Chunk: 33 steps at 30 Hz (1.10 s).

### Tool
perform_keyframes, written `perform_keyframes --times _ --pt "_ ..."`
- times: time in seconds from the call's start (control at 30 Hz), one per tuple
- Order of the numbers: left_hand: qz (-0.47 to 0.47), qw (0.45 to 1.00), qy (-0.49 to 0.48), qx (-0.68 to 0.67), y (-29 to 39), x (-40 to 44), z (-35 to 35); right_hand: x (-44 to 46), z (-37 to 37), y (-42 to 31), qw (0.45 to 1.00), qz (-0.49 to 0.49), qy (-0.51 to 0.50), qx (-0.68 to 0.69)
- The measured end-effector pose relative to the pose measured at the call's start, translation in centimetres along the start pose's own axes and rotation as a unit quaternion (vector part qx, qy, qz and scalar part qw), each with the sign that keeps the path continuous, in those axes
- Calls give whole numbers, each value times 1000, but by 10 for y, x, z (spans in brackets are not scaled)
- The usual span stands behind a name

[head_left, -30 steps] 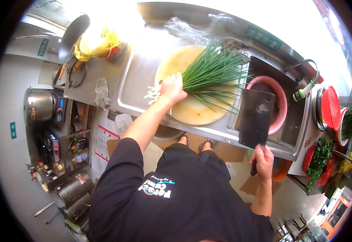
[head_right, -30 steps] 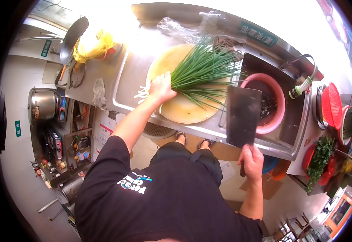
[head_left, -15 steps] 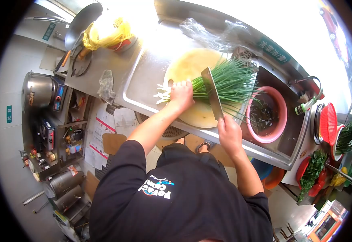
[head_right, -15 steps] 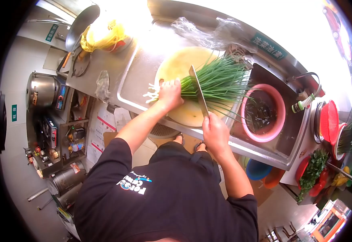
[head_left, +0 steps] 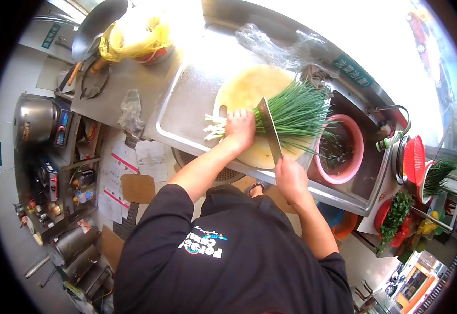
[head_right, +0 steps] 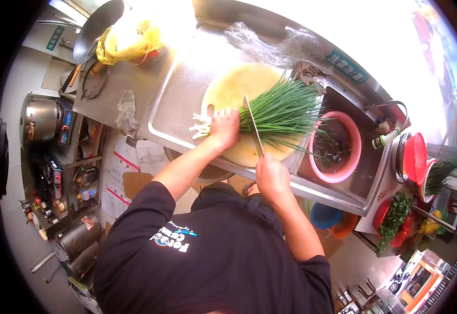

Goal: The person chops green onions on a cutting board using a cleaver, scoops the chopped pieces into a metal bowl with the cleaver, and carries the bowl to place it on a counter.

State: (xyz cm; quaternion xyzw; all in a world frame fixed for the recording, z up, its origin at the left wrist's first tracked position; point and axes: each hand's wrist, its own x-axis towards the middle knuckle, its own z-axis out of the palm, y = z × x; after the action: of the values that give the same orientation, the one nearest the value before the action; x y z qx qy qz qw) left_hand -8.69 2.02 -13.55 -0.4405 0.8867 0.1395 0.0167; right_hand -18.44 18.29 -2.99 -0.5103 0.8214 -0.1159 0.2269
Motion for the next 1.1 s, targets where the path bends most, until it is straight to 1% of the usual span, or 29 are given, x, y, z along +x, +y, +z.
perform_keyframes --times 0.07,0.17,0.27,0.33,0.37,0.43,0.5,0.53,0.67,0.8,0.87,0.9,0.93,1.0,1.03,1.07,1.1 --pt "-1 1000 0 1 -1 3 3 9 -4 -8 999 13 -38 -10" --pt "3 1000 -12 -6 -4 6 17 23 -1 -13 999 4 -33 -26" --pt "18 1000 13 -17 -5 5 21 42 10 -9 999 -6 -37 -24" --pt "18 999 40 5 -6 7 23 53 18 -9 999 -8 -38 -32" --pt "15 999 40 3 -6 7 25 58 25 -4 999 -15 -32 -31" --pt "38 999 35 13 -7 4 15 66 42 4 999 -24 -29 -31" --pt "45 998 44 14 -8 2 12 71 59 5 999 -3 14 -28" --pt "54 997 53 16 -8 1 11 72 63 5 999 -7 13 -28" --pt "58 995 83 18 -7 -5 12 73 71 13 999 -26 40 -21" --pt "47 997 62 0 -4 -12 9 72 69 18 999 -17 38 -12" --pt "39 997 60 -5 -3 -8 4 74 62 26 995 -16 30 97" --pt "8 1000 15 -11 -3 -5 3 70 49 29 990 -11 19 139" --pt "-26 999 -30 -19 -2 -5 3 65 31 30 973 14 -10 230" --pt "-57 997 -49 -21 2 -15 -12 60 -18 31 957 65 -59 278" --pt "-79 994 -68 -26 5 -21 -20 63 -37 37 967 24 -41 249" --pt "-84 994 -67 -24 8 -26 -22 72 -52 48 975 -17 -22 219" --pt "-137 982 -102 -75 11 -31 -24 87 -63 64 986 -108 21 127"
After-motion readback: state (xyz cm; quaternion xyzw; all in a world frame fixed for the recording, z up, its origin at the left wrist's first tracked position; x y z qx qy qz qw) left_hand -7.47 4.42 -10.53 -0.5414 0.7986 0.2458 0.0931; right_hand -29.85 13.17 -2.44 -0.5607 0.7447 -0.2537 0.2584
